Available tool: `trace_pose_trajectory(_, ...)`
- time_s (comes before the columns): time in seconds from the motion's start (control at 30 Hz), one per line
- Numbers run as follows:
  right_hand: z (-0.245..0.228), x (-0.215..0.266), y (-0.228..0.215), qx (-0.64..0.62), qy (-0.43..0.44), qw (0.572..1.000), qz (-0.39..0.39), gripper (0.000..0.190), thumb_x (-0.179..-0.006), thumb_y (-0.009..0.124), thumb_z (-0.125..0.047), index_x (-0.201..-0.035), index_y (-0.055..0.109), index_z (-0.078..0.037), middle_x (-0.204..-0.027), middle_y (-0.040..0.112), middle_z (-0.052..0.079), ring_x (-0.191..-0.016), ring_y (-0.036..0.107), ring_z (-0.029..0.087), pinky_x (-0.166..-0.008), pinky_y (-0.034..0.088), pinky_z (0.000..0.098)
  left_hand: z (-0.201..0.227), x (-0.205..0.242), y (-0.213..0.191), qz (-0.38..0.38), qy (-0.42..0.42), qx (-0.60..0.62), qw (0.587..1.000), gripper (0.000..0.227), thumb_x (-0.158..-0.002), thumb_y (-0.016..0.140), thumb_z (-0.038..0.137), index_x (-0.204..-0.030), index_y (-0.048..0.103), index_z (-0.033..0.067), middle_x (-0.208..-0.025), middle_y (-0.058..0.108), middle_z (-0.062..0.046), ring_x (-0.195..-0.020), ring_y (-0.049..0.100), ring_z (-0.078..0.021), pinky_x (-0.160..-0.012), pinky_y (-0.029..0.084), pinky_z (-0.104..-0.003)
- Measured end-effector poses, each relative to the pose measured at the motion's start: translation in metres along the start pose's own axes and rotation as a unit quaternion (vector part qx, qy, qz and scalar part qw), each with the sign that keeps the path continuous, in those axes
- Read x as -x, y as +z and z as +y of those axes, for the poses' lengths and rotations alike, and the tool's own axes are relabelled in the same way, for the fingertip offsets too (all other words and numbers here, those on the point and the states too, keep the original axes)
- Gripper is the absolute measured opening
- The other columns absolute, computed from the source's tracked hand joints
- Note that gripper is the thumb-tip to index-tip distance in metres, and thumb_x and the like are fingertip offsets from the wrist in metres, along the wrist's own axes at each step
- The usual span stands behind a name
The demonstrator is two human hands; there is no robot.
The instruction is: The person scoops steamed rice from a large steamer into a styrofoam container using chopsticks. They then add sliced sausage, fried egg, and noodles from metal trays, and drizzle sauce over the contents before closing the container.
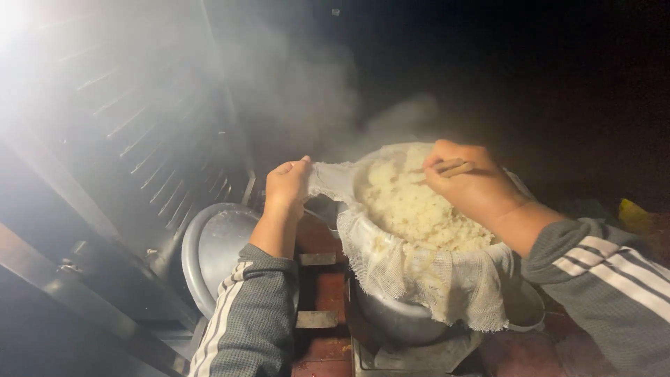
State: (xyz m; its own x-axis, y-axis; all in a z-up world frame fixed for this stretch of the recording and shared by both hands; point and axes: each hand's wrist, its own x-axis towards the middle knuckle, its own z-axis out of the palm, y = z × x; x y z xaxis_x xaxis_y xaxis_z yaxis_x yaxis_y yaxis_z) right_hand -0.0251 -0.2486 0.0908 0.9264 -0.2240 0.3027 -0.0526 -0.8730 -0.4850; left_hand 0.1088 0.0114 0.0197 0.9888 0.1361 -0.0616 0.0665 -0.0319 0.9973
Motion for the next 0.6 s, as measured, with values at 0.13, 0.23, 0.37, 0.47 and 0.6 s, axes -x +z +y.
trace_pose_trajectory(0.13,-0.009,0.016,-0.041,-0.014,0.080,0.997,-0.008,0.010,-0.086,0.068,-0.031,-0.094,0.073,-0.028,-0.080,0.076,-0.001,-0.084,0.073,0.019,-0.080,0.057,0.0353,-0.022,-0.020,0.002,-0.029,0.010,0.027,0.999,0.029,-0.096,0.066,0.033,-0.107,0.075,0.0083,-0.116,0.070,-0.021,-0.123,0.061,-0.0375,-0.101,0.045,-0.062)
trace_pose_trajectory(0.23,-0.034,0.034,-0.062,-0.046,0.002,0.999,0.014,0.014,-0.083,0.075,-0.022,-0.096,0.076,-0.018,-0.076,0.077,0.003,-0.079,0.074,0.017,-0.071,0.057,0.0316,-0.001,0.013,0.002,-0.047,0.001,0.068,0.997,0.033,-0.096,0.066,0.034,-0.112,0.073,0.0054,-0.123,0.068,-0.023,-0.129,0.057,-0.0391,-0.103,0.042,-0.062)
trace_pose_trajectory(0.37,-0.061,0.054,-0.022,-0.176,-0.073,0.981,-0.023,0.015,-0.079,0.075,-0.012,-0.093,0.076,-0.008,-0.076,0.076,0.016,-0.080,0.075,0.023,-0.073,0.061,0.0365,-0.005,0.011,0.005,-0.065,0.005,0.074,0.995,0.030,-0.096,0.067,0.031,-0.109,0.073,0.0057,-0.122,0.067,-0.021,-0.127,0.058,-0.0353,-0.103,0.043,-0.061)
trace_pose_trajectory(0.47,-0.052,0.039,0.040,-0.153,-0.064,0.981,-0.098,0.011,-0.083,0.069,-0.019,-0.090,0.075,-0.016,-0.080,0.075,0.008,-0.083,0.073,0.021,-0.079,0.059,0.0346,-0.007,0.008,0.005,-0.065,0.011,0.064,0.996,0.028,-0.096,0.068,0.031,-0.108,0.074,0.0069,-0.124,0.068,-0.023,-0.128,0.057,-0.0395,-0.102,0.042,-0.064)
trace_pose_trajectory(0.6,-0.047,0.042,0.046,-0.104,-0.012,0.985,-0.137,0.018,-0.088,0.054,-0.023,-0.087,0.071,-0.019,-0.081,0.072,0.005,-0.082,0.070,0.022,-0.082,0.055,0.0360,-0.040,-0.012,-0.014,-0.040,0.001,0.070,0.997,0.029,-0.095,0.069,0.030,-0.112,0.072,0.0062,-0.124,0.068,-0.020,-0.131,0.055,-0.0351,-0.103,0.040,-0.064)
